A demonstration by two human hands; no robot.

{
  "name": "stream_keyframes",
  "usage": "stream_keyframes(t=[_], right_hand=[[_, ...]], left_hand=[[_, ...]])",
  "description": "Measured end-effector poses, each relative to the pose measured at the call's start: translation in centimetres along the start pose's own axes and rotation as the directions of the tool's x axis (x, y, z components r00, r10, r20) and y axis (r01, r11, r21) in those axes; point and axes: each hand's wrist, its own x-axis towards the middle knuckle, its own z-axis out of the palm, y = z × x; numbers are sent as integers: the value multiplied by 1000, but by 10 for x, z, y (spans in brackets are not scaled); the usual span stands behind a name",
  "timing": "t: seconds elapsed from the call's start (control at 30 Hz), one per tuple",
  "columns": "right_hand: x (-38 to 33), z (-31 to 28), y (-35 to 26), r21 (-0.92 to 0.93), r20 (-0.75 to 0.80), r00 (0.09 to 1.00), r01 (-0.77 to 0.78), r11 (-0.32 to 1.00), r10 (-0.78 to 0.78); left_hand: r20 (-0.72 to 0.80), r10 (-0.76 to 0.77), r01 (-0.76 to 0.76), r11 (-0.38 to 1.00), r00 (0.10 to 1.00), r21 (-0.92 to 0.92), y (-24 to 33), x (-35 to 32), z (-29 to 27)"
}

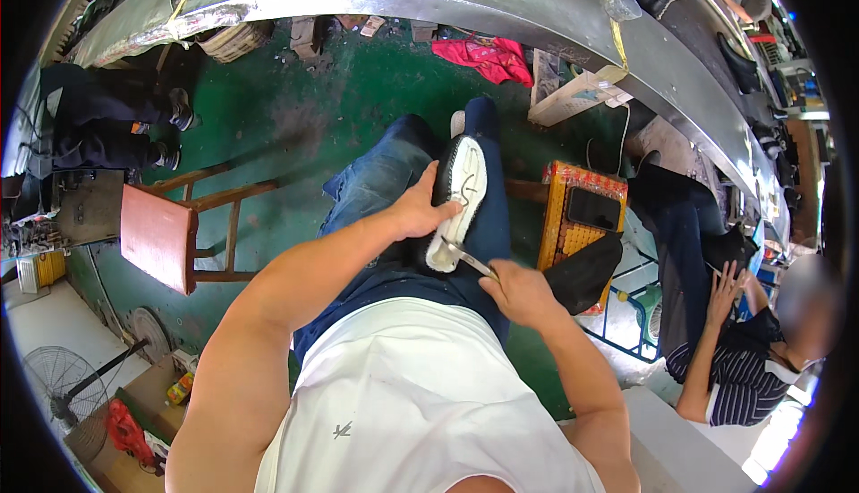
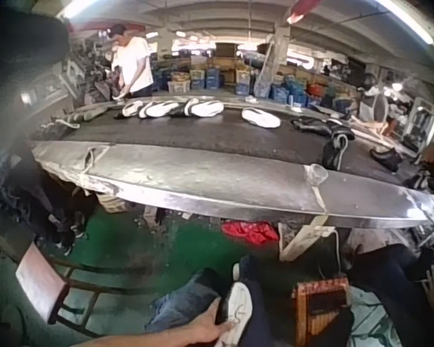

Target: Using pliers to pull and secure materials onto a shoe last during the shoe manufacturing process.

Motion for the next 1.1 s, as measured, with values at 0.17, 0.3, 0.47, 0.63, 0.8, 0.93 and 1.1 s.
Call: stream_keyframes(t=[0.17,0.3,0.47,0.63,0.8,0.93,1.1], right_hand=[[-5,4,15,131,137,979,-166,977,148],[-12,3,29,286,220,964,-209,935,148],[-10,-47,8,364,435,826,-526,769,359],[22,-6,-6,230,-134,985,-72,971,105],[12,1,7,337,65,975,-221,915,212],[-2,41,32,663,7,937,-265,700,349],[-8,55,48,869,130,875,-328,372,467]], left_hand=[[46,74,-72,997,996,-41,-9,-28,26],[95,122,-112,988,988,-102,-51,-47,47],[-14,104,-104,970,995,-219,-35,-39,51],[-28,81,-85,983,996,-161,-28,-40,51],[35,56,-55,998,998,-30,-11,-33,22],[-77,-99,79,972,992,-220,-11,29,1],[91,93,26,544,992,-839,0,4,-22]])
